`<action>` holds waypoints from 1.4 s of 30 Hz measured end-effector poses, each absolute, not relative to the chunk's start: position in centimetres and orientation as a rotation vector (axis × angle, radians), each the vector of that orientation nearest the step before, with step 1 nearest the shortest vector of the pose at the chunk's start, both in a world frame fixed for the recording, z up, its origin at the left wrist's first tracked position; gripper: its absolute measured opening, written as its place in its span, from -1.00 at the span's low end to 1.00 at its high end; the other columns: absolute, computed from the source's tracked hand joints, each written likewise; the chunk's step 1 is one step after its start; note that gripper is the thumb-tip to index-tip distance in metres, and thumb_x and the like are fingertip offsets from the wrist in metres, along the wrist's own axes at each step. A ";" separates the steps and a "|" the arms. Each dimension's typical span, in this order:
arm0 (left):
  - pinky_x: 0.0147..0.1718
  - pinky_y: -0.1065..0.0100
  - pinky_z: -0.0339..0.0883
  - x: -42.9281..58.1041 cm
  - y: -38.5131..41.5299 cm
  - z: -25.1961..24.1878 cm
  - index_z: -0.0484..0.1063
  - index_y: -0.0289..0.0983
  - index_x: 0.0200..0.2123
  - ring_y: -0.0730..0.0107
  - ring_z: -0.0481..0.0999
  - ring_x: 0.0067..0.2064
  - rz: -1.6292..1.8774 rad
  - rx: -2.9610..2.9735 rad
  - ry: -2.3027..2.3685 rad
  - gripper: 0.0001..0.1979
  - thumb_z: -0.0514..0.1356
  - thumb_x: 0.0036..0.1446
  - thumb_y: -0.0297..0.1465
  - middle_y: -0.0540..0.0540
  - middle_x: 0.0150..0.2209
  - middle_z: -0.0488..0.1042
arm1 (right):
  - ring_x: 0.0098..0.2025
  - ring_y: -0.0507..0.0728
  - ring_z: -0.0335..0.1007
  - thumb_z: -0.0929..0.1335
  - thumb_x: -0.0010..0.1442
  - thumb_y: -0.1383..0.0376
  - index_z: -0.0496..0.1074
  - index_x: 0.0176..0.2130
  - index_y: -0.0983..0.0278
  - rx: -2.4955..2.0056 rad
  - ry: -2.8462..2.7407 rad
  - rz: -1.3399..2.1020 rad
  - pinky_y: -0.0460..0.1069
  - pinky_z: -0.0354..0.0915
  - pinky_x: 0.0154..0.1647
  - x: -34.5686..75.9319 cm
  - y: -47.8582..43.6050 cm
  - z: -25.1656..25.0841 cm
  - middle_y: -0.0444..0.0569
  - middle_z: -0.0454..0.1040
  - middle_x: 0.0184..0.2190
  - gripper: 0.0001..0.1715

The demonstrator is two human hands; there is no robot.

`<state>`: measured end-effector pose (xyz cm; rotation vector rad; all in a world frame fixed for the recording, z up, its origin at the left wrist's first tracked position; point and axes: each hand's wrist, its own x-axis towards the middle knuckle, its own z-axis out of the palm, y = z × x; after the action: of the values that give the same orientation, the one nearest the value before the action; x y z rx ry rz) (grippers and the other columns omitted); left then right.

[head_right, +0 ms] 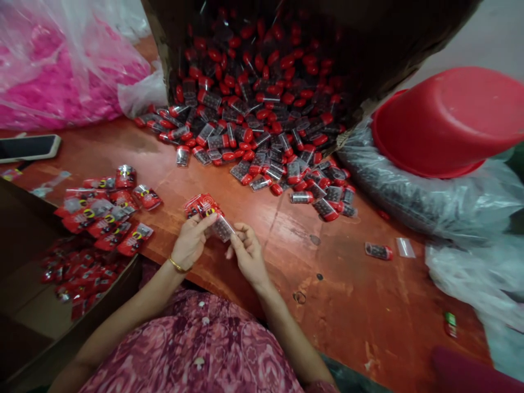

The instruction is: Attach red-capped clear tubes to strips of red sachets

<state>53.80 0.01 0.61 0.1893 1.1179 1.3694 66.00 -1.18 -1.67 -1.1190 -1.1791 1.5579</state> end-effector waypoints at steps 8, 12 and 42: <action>-0.41 0.50 0.33 53.1 -0.1 0.2 0.43 -0.30 -0.51 0.53 0.47 -0.47 1.322 0.163 1.081 -0.64 0.45 -0.41 -0.29 0.02 -0.53 0.51 | -0.58 0.01 0.25 0.30 0.10 0.02 0.28 -0.34 0.23 -1.340 -1.537 1.145 -0.09 0.21 -0.53 65.3 2.8 -2.1 -0.21 0.32 -0.59 -0.68; -0.16 0.45 0.36 47.2 0.8 0.0 0.41 -0.20 -0.45 0.48 0.53 -0.20 1.660 0.072 1.205 -0.80 0.34 -0.14 -0.27 0.01 -0.31 0.56 | -0.17 0.23 0.36 0.22 0.20 0.10 0.37 -0.09 0.33 -1.637 -1.893 0.480 0.13 0.25 -0.14 66.5 8.0 -1.9 0.16 0.46 -0.20 -0.58; 0.10 -0.06 0.09 47.9 1.5 -3.1 0.54 -0.16 -0.24 0.01 0.32 0.15 0.744 1.827 2.093 -0.80 0.19 0.06 -0.29 -0.14 0.03 0.46 | -0.04 0.18 0.38 0.26 0.18 0.36 0.41 -0.34 0.25 -1.066 -2.052 0.298 0.18 0.24 0.01 67.4 2.6 -3.1 0.09 0.50 -0.18 -0.87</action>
<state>47.86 1.46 -3.05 1.8265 2.0926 0.7441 67.37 2.64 -3.07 -1.0663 -2.0517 0.2981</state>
